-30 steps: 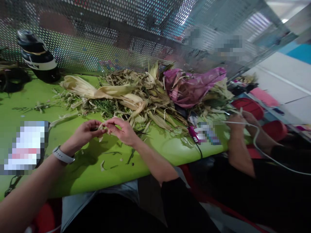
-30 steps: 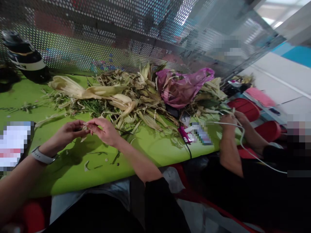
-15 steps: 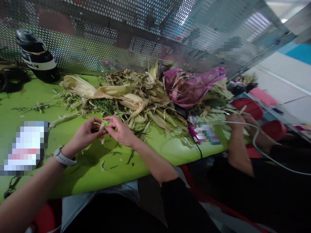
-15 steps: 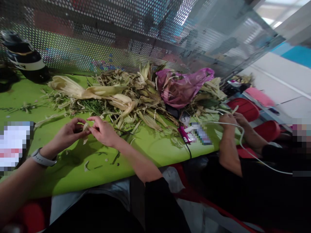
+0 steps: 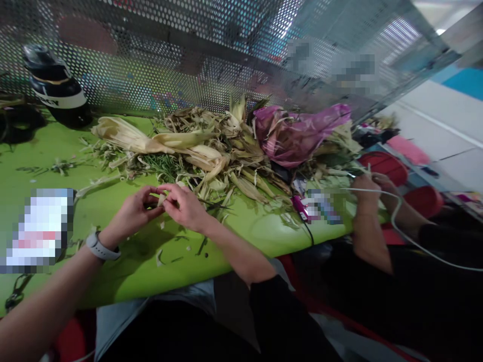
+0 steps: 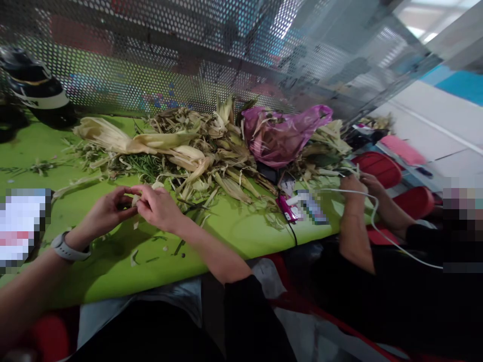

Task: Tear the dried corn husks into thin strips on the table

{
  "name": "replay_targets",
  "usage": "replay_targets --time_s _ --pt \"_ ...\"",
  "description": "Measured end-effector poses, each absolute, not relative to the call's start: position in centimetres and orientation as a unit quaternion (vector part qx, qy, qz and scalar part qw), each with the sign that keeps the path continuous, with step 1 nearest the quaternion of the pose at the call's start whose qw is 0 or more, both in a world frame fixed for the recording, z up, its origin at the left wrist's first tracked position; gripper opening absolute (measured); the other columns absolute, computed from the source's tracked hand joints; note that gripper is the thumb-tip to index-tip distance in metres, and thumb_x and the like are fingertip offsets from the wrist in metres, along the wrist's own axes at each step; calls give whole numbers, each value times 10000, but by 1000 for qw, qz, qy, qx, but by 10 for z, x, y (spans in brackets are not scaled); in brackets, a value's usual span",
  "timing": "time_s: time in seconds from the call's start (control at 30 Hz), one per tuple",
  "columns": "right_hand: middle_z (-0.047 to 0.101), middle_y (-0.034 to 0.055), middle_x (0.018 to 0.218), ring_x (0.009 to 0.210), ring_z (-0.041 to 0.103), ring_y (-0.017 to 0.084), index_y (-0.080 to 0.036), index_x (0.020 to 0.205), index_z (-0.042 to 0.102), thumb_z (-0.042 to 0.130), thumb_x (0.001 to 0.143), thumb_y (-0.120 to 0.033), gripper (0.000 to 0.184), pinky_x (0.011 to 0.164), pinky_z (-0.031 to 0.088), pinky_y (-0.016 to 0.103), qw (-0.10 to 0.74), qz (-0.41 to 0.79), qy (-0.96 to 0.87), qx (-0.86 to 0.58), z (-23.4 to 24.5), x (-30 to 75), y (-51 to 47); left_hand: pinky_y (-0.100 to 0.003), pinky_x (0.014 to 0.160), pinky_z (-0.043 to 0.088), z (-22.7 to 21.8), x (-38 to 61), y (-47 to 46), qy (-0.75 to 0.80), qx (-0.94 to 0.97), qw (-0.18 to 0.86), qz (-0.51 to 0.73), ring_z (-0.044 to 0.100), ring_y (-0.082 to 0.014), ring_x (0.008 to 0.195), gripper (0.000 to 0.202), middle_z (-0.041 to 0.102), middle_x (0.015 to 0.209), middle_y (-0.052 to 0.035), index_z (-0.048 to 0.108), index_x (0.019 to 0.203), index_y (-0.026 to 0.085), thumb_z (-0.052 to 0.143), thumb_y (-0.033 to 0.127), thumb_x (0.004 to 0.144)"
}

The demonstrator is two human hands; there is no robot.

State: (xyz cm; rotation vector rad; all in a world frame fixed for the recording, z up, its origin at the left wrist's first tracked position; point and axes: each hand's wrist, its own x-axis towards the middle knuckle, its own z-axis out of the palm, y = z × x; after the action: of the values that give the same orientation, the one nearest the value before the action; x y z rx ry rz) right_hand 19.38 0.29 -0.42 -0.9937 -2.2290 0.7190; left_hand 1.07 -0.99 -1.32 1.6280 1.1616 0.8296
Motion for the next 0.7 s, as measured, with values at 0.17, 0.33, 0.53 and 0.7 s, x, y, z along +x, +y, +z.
replay_targets --time_s 0.17,0.33,0.53,0.7 --pt "671 20 871 766 594 136 -168 1361 496 532 939 -266 434 759 452 290 223 376 -824 -361 14 206 4 -314 621 522 -13 9 -10 490 696 423 312 693 -207 716 381 731 810 -65 514 1103 166 664 386 830" --pt "691 43 1019 877 630 141 -195 1396 448 537 926 -191 478 832 475 316 223 387 -813 -373 20 213 3 -331 668 543 -10 11 -12 494 693 420 314 716 -230 813 360 742 900 -82 517 1071 180 654 407 827" --pt "672 33 942 876 637 153 -180 1261 500 630 873 -193 409 846 502 337 302 343 -783 -422 8 202 1 -275 634 503 -8 12 -14 505 734 341 300 702 -193 736 404 730 794 -28 477 1196 183 627 348 859" --pt "630 28 945 845 621 152 -199 1209 513 621 858 -169 368 824 506 340 328 309 -778 -438 -6 194 1 -262 642 485 -17 10 -13 475 784 271 293 714 -193 744 541 753 830 -40 363 1370 185 586 309 893"
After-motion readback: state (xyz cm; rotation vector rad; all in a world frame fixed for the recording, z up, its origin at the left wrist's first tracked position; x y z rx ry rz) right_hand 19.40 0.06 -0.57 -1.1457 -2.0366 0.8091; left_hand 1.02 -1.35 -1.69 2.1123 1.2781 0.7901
